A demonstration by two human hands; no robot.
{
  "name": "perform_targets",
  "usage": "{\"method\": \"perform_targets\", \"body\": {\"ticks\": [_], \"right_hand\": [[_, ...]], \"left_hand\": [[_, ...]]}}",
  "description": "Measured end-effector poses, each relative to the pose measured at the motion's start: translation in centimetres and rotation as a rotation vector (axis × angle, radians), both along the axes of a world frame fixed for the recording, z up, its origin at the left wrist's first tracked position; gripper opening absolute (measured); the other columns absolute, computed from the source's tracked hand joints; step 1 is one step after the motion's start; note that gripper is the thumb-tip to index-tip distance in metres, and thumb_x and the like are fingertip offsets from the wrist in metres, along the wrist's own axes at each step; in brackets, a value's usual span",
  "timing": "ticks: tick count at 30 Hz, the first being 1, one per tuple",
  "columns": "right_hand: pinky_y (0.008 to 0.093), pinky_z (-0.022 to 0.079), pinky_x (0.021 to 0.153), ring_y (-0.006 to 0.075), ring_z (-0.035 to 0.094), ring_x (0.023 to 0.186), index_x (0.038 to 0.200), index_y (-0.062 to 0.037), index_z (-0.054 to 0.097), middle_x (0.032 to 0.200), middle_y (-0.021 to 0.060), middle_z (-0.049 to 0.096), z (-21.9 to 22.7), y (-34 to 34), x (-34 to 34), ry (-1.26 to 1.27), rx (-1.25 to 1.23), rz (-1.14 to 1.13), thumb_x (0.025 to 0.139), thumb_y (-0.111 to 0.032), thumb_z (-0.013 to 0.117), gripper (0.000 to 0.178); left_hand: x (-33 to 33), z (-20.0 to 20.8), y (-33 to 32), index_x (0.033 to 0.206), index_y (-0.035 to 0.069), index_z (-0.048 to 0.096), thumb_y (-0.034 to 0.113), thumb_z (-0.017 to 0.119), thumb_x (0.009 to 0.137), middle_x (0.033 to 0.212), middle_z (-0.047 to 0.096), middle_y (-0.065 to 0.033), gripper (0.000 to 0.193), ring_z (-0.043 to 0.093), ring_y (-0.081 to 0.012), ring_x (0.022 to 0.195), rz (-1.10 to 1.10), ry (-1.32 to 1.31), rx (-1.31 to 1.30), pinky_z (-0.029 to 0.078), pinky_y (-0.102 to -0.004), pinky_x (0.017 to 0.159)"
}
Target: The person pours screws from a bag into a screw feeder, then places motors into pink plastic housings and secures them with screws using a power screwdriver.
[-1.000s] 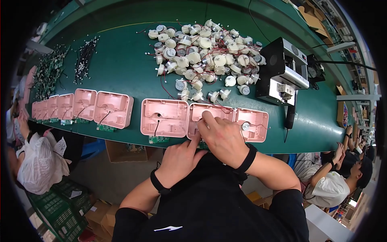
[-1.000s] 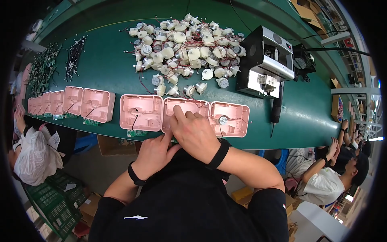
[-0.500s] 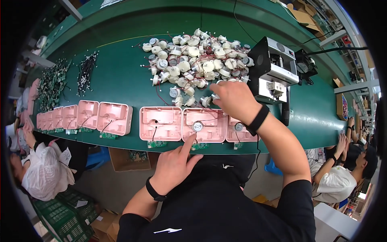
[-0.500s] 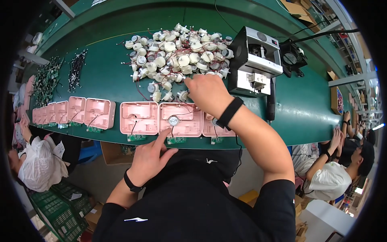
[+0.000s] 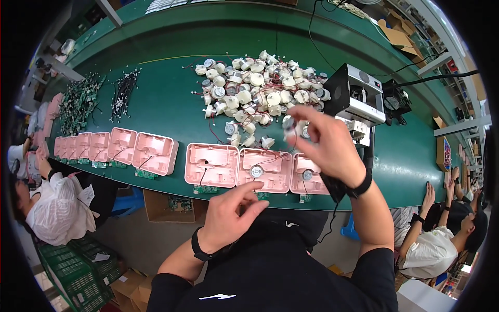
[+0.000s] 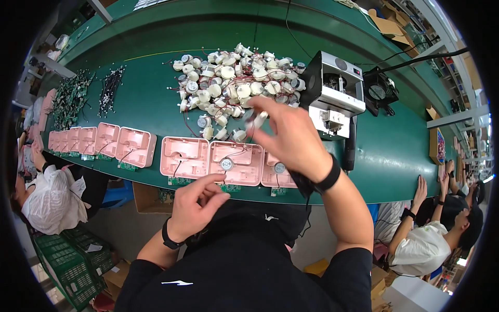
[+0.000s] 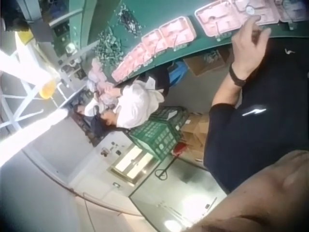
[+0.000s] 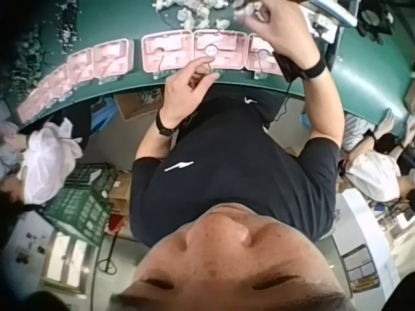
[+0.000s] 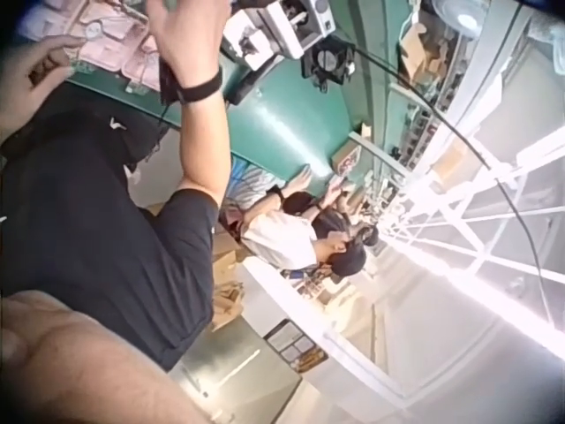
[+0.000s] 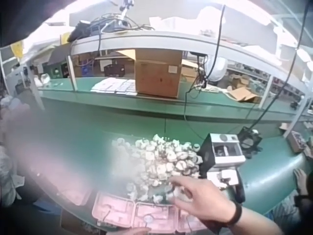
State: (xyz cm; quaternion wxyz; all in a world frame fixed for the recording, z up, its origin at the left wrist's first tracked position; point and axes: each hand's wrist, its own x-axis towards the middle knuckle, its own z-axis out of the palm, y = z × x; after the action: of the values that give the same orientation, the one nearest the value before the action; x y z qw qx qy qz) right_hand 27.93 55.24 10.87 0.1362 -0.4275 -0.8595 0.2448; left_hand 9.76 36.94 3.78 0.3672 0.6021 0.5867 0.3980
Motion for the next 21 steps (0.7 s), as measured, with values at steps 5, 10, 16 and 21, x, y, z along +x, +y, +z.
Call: {"method": "perform_targets", "body": {"ticks": [5, 10, 16, 21], "right_hand": [[0.0267, 0.047, 0.062, 0.0166, 0.057, 0.071, 0.115, -0.0064, 0.066, 0.092, 0.0074, 0.066, -0.4, -3.7, 1.4, 0.397, -0.227, 0.287, 0.074, -0.01, 0.079, 0.043], [0.0296, 0.05, 0.064, 0.0215, 0.061, 0.076, 0.112, -0.0057, 0.066, 0.097, 0.0075, 0.067, -3.0, -6.4, 1.9, 0.417, -0.047, 0.369, 0.071, -0.007, 0.08, 0.044], [0.0322, 0.053, 0.065, 0.0244, 0.063, 0.079, 0.11, -0.0024, 0.065, 0.096, 0.0088, 0.067, -4.2, -9.0, 1.9, 0.285, 0.362, 0.432, 0.071, 0.0, 0.077, 0.04], [0.0335, 0.053, 0.065, 0.0243, 0.064, 0.078, 0.11, -0.0013, 0.065, 0.094, 0.0093, 0.067, -4.5, -8.3, 2.3, 0.376, 0.243, 0.252, 0.083, -0.002, 0.07, 0.028]], "left_hand": [[0.2, 0.3, 1.4, 0.133, 0.001, 0.051, 0.012, 0.071, 0.09, 0.106, 0.068, -0.01, 0.048, 0.067, -0.0148, 0.094, 0.04, -0.431, -0.058, 0.053, -0.0292, 0.079], [1.5, 0.8, 1.6, 0.14, 0.001, 0.044, 0.009, 0.067, 0.094, 0.13, 0.058, -0.012, 0.052, 0.059, -0.0158, 0.114, -0.057, -0.825, -0.225, 0.048, -0.031, 0.096], [1.3, -0.2, 0.6, 0.139, -0.001, 0.043, 0.004, 0.062, 0.096, 0.131, 0.057, -0.0127, 0.048, 0.058, -0.0167, 0.116, -0.113, -0.815, -0.39, 0.048, -0.0309, 0.099], [-0.1, -1.5, 0.0, 0.136, -0.001, 0.046, 0.003, 0.058, 0.095, 0.128, 0.058, -0.014, 0.042, 0.059, -0.0203, 0.115, -0.08, -0.825, -0.384, 0.049, -0.0324, 0.097]]}}
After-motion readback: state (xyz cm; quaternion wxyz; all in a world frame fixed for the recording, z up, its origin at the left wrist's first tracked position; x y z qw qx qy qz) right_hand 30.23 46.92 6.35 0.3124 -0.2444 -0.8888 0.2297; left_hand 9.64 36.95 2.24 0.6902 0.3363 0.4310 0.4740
